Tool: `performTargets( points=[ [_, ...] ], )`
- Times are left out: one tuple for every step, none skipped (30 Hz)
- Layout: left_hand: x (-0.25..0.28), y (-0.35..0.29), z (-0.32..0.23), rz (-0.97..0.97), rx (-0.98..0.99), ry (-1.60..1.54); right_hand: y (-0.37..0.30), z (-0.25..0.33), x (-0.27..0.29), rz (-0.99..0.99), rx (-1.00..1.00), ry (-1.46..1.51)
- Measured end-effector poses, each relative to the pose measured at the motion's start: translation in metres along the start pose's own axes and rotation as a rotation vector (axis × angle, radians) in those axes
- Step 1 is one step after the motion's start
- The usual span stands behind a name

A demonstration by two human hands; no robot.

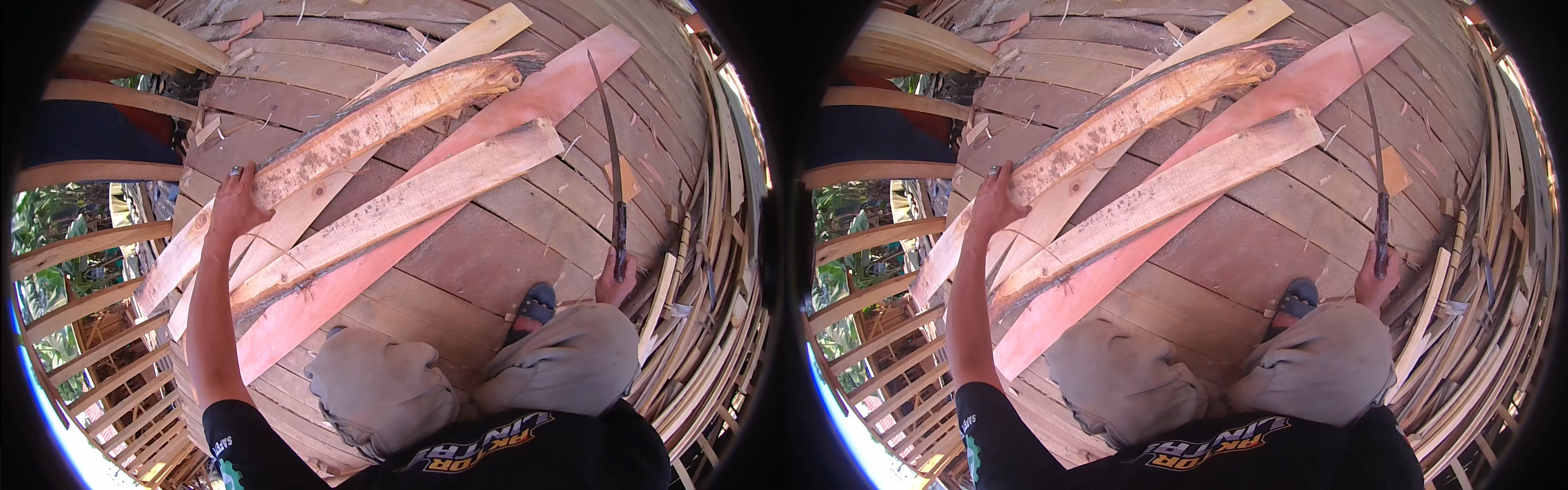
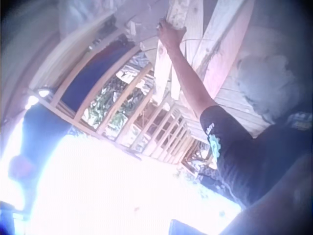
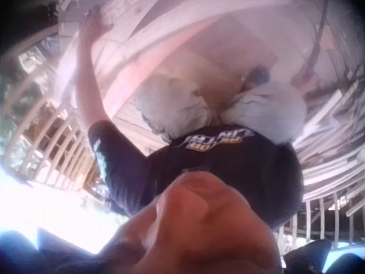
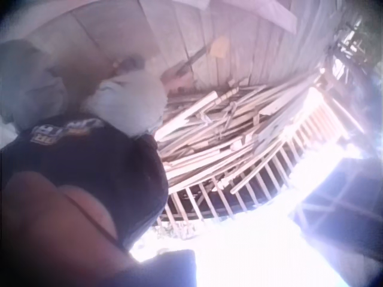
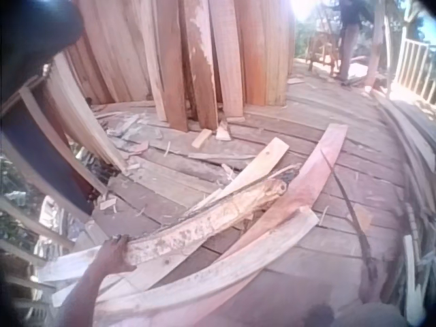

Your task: The person handles several curved and straight wooden planks on a wooden floor. They use a hand saw to cut a small piece off a thin wooden strip. They then move and arrange the various wood pieces on the floor by hand.

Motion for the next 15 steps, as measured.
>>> performTargets(
  points=[
    [0.006,0.015,0.007,-0.032,0.016,0.028,0.001,0.003,-0.003,0.003,0.002,0.018],
    [0.007,0.029,0.013,-0.061,0.03,0.053,0.003,0.004,-0.006,0.006,0.004,0.031],
    [0.005,0.04,0.015,-0.09,0.07,0.059,0.003,0.004,-0.005,0.005,0.005,0.036],
    [0.001,0.048,0.015,-0.117,0.112,0.065,0.003,0.003,-0.006,0.019,0.003,0.028],
    [-0.005,0.048,0.014,-0.143,0.157,0.072,0.003,0.004,-0.006,0.035,0.003,0.021],
    [-0.02,0.045,0.005,-0.176,0.12,-0.014,0.003,0.002,-0.004,0.053,0.004,0.005],
    [-0.033,0.041,-0.005,-0.212,0.089,-0.095,0.003,0.001,-0.002,0.017,0.012,-0.03],
    [-0.048,0.028,-0.025,-0.186,0.047,-0.123,-0.001,-0.003,-0.003,-0.014,0.012,-0.058],
    [-0.058,0.006,-0.049,-0.162,0.016,-0.146,-0.003,-0.006,-0.006,-0.039,0.018,-0.077],
    [-0.067,-0.014,-0.074,-0.109,0.0,-0.195,-0.004,-0.036,-0.001,-0.011,-0.138,-0.145],
    [-0.079,-0.038,-0.087,-0.053,-0.026,-0.235,-0.001,-0.039,0.001,0.007,-0.105,-0.231],
    [-0.09,-0.062,-0.097,-0.005,0.008,-0.215,0.001,-0.054,0.003,-0.006,-0.084,-0.229],
    [-0.101,-0.08,-0.103,0.037,0.035,-0.199,0.003,-0.068,0.005,-0.012,-0.132,-0.197],
    [-0.114,-0.092,-0.104,0.036,0.056,-0.196,0.009,-0.083,0.014,-0.035,-0.087,-0.313],
    [-0.127,-0.111,-0.099,0.051,0.094,-0.19,0.011,-0.082,0.009,0.075,-0.238,-0.373]
  ],
)
Point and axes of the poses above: each hand's wrist, its own y-axis towards the middle knuckle, its own x-axis out of the back of the hand, z = x × y, the point moved 6 cm from there along y, towards the middle knuckle, and after that the axes turned 5 degrees about y, right-handed, at the moved point
